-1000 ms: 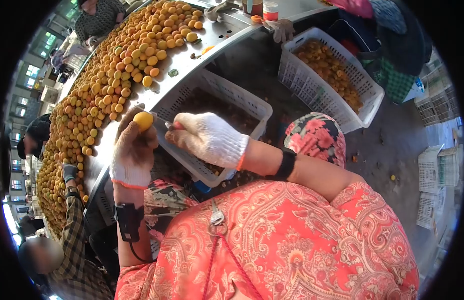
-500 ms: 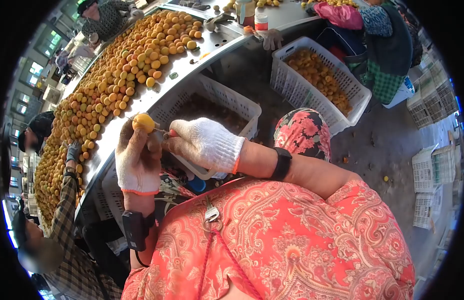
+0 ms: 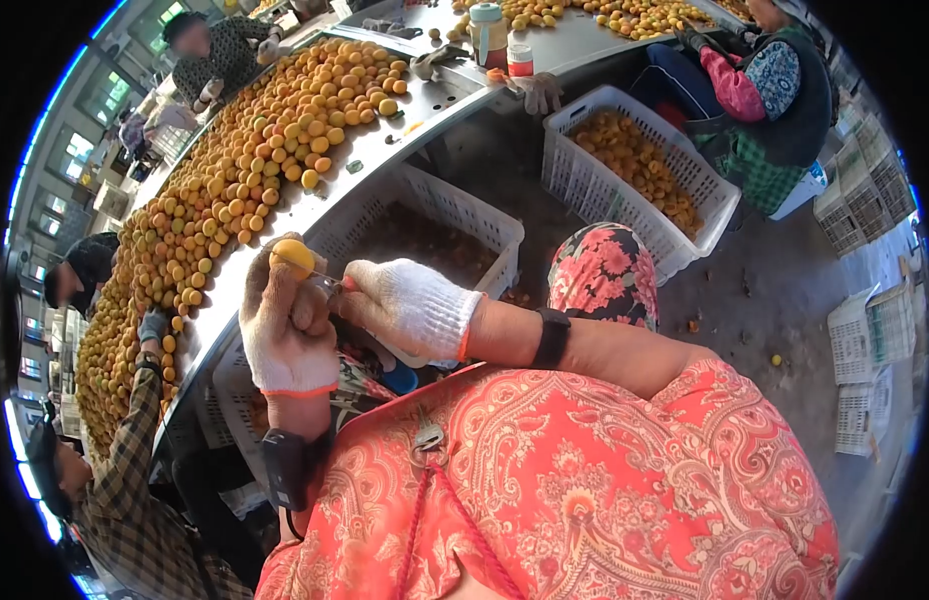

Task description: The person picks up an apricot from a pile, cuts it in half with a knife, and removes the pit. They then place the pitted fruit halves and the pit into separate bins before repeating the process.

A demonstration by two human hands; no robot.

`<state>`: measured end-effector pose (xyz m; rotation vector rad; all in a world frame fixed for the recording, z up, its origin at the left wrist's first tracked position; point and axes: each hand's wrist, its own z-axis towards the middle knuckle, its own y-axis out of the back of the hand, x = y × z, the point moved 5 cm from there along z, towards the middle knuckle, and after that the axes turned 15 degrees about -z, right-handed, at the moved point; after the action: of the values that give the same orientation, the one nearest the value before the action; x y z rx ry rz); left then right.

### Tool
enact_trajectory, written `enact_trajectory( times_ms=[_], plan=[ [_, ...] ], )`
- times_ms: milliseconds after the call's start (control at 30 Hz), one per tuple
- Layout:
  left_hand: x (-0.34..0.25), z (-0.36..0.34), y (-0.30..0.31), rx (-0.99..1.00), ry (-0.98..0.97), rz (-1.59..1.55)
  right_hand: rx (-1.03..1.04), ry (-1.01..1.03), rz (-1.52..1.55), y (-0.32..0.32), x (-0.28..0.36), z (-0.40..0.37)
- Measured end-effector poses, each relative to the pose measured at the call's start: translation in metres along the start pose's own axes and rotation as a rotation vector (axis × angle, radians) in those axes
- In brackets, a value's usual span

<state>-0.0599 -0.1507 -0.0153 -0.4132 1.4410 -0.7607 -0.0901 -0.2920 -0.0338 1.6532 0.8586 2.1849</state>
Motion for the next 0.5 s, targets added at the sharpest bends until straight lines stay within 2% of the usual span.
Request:
enact_trajectory(
  times_ms=[267, 333, 367, 400, 433, 500],
  plan=[
    [0.023, 0.01, 0.006, 0.015, 0.053, -0.175, -0.146, -0.051, -0.191, -0.005, -0.007, 0.002],
    [0.035, 0.016, 0.02, -0.116, 0.141, -0.329, -0.158, -0.069, -0.241, -0.007, -0.013, 0.004],
    [0.04, 0.019, 0.022, -0.067, 0.196, -0.362, -0.188, -0.048, -0.283, -0.009, -0.021, 0.003],
    [0.039, 0.018, 0.013, -0.216, 0.12, -0.353, -0.213, -0.009, -0.315, -0.012, -0.023, 0.006],
    [0.037, 0.014, 0.011, -0.153, 0.182, -0.403, -0.253, 0.008, -0.263, -0.011, -0.022, 0.006],
    [0.04, 0.02, 0.016, -0.183, 0.129, -0.413, -0.257, 0.016, -0.183, -0.006, -0.019, 0.005]
  ],
)
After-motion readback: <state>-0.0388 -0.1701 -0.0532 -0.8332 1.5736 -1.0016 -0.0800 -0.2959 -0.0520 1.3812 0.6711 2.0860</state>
